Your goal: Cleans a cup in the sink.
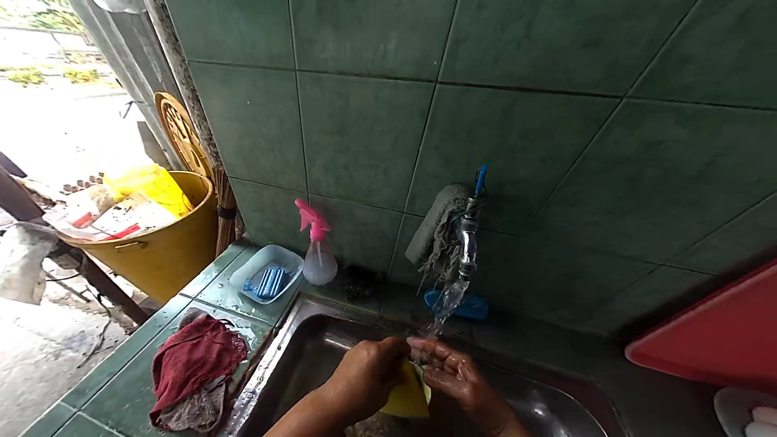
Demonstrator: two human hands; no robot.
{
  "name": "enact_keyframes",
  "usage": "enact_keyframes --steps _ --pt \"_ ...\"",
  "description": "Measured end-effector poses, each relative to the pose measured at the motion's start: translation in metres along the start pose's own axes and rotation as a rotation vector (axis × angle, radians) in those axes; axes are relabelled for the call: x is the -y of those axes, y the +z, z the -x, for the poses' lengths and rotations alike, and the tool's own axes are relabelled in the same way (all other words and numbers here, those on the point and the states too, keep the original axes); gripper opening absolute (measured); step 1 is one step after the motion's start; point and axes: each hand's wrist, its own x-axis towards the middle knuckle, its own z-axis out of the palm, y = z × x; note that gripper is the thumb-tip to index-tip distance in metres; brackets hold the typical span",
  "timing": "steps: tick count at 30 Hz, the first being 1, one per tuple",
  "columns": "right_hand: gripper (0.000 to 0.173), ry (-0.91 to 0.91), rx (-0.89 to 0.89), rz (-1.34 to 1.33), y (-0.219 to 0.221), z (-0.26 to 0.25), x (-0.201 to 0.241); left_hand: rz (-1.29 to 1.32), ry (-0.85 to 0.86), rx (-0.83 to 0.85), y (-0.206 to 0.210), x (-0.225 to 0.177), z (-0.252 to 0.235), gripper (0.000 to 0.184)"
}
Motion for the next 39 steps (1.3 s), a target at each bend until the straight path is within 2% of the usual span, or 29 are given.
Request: enact_keyframes --steps 2,4,6,8,10,13,15,17,19,22,24,26,28,30,31,33,37,39 --pt "0.062 0.002 0.234 -0.232 -0.009 -0.004 0.001 0.18 0.069 -0.044 0.006 0.001 -0.016 0.025" --pt "0.083 0.038 0.288 -0.507 -0.012 -0.002 -0.006 0.343 0.032 -0.154 0.01 -0.001 -0.03 0.023" --pt "0.089 0.154 0.117 -0.743 -0.006 0.005 -0.002 0.324 -0.019 -0.297 0.007 -0.009 -0.039 0.032" --pt "0.091 0.209 -0.007 -0.838 -0.003 0.008 -0.001 0.234 -0.006 -0.43 -0.004 -0.023 -0.049 0.044" --pt "0.079 0.213 -0.043 -0.838 -0.002 0.008 -0.006 0.155 0.043 -0.555 -0.023 -0.049 -0.062 0.048" --pt "0.056 0.266 -0.187 -0.69 0.001 0.008 -0.003 0.139 0.155 -0.688 -0.049 -0.094 -0.083 0.05" --pt "0.058 0.267 -0.253 -0.504 0.002 0.006 0.003 0.16 0.21 -0.708 -0.061 -0.122 -0.097 0.054" --pt "0.06 0.215 -0.232 -0.222 0.001 0.007 0.008 0.139 0.26 -0.734 -0.066 -0.141 -0.109 0.052" --pt "0.054 0.134 -0.201 0.129 0.003 0.014 0.006 0.092 0.315 -0.782 -0.067 -0.151 -0.119 0.042" --pt "0.039 -0.041 -0.201 0.635 0.026 0.034 0.008 0.084 0.302 -0.87 -0.069 -0.154 -0.126 0.03" --pt "0.031 -0.158 -0.211 0.839 0.046 0.046 0.0 0.108 0.303 -0.907 -0.07 -0.151 -0.127 0.032" --pt "0.026 -0.211 -0.238 0.997 0.062 0.051 -0.014 0.121 0.339 -0.943 -0.071 -0.148 -0.126 0.026" --pt "0.03 -0.164 -0.159 1.118 0.068 0.049 -0.018 0.134 0.375 -0.962 -0.072 -0.148 -0.124 0.02" --pt "0.045 0.045 0.1 1.184 0.07 0.038 -0.002 0.154 0.383 -0.969 -0.074 -0.152 -0.123 0.015" --pt "0.042 0.112 0.192 1.224 0.071 0.031 0.001 0.174 0.365 -0.942 -0.076 -0.154 -0.122 0.01" --pt "0.02 0.086 0.226 1.312 0.068 0.019 -0.005 0.27 0.329 -0.816 -0.086 -0.158 -0.122 0.005" --pt "0.027 0.258 0.456 1.261 0.062 0.0 0.003 0.469 0.431 -0.462 -0.115 -0.14 -0.129 0.009" --pt "0.036 0.292 0.467 1.237 0.063 -0.002 0.007 0.423 0.472 -0.443 -0.12 -0.135 -0.13 0.009"
